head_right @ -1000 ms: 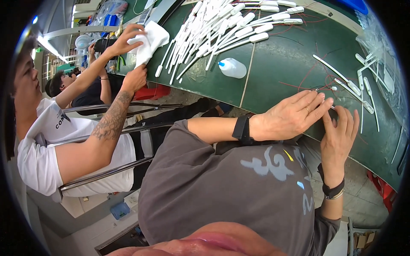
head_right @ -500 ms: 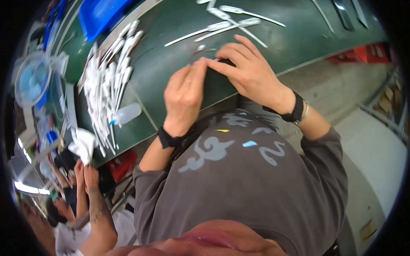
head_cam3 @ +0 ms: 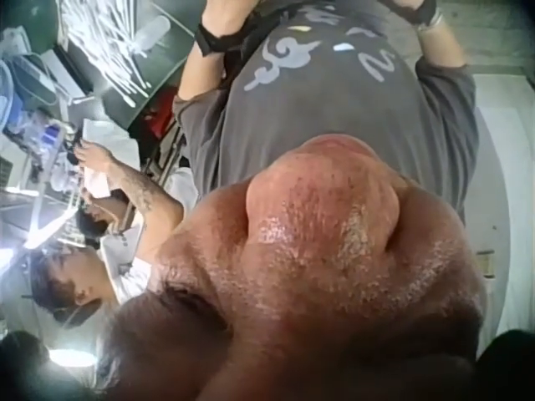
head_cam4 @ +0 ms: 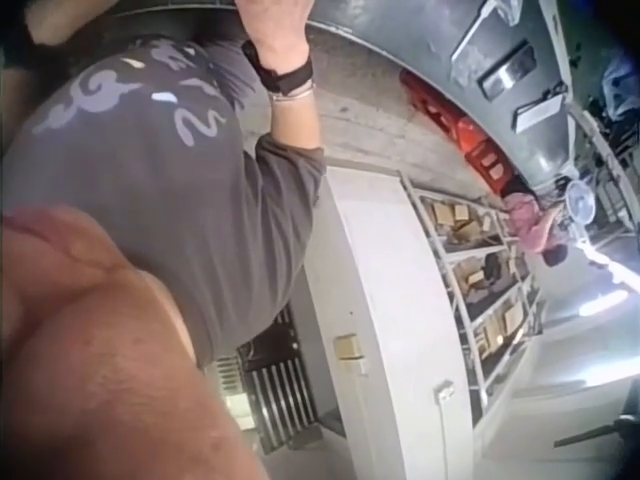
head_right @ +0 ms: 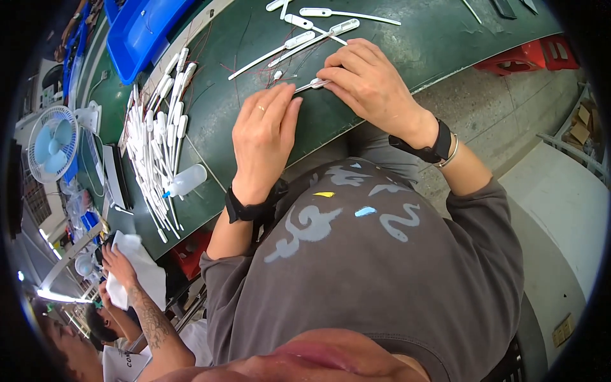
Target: The person picks up a white plastic casing and a wire, then threads the wire through the casing by hand. They press a small component into the casing, snap a second plastic piece over it to close the assembly, and set it down on the table.
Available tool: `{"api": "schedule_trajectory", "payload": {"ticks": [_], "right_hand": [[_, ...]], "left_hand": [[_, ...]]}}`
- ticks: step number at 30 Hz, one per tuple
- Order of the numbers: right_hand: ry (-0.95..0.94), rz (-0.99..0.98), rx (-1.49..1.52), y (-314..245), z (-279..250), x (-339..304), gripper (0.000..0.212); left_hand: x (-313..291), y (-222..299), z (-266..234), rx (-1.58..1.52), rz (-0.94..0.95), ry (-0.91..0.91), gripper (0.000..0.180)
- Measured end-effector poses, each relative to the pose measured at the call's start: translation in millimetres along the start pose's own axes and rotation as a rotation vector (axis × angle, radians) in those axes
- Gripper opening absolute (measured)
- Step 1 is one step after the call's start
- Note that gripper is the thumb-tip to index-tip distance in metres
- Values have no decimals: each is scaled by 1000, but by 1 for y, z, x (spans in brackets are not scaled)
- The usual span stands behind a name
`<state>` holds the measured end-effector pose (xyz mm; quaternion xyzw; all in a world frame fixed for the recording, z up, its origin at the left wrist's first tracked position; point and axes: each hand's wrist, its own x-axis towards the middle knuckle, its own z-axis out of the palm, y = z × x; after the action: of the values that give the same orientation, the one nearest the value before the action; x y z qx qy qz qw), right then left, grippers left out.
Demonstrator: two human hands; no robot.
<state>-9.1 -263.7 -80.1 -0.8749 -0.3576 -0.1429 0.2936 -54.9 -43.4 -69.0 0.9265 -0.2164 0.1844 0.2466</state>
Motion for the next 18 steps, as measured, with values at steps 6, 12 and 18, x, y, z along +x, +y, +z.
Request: {"api": "schedule_trajectory", "payload": {"ticks": [6, 12, 18], "right_hand": [[46, -28, -26, -4, -9, -1, 25], [102, -67, -6, -5, -31, 5, 25], [43, 101, 161, -8, -33, -1, 28]], "left_hand": [[40, -1, -9, -245, -160, -255, 20], [65, -10, -11, -825, -492, -687, 22], [68, -11, -14, -975, -574, -688, 25]]}}
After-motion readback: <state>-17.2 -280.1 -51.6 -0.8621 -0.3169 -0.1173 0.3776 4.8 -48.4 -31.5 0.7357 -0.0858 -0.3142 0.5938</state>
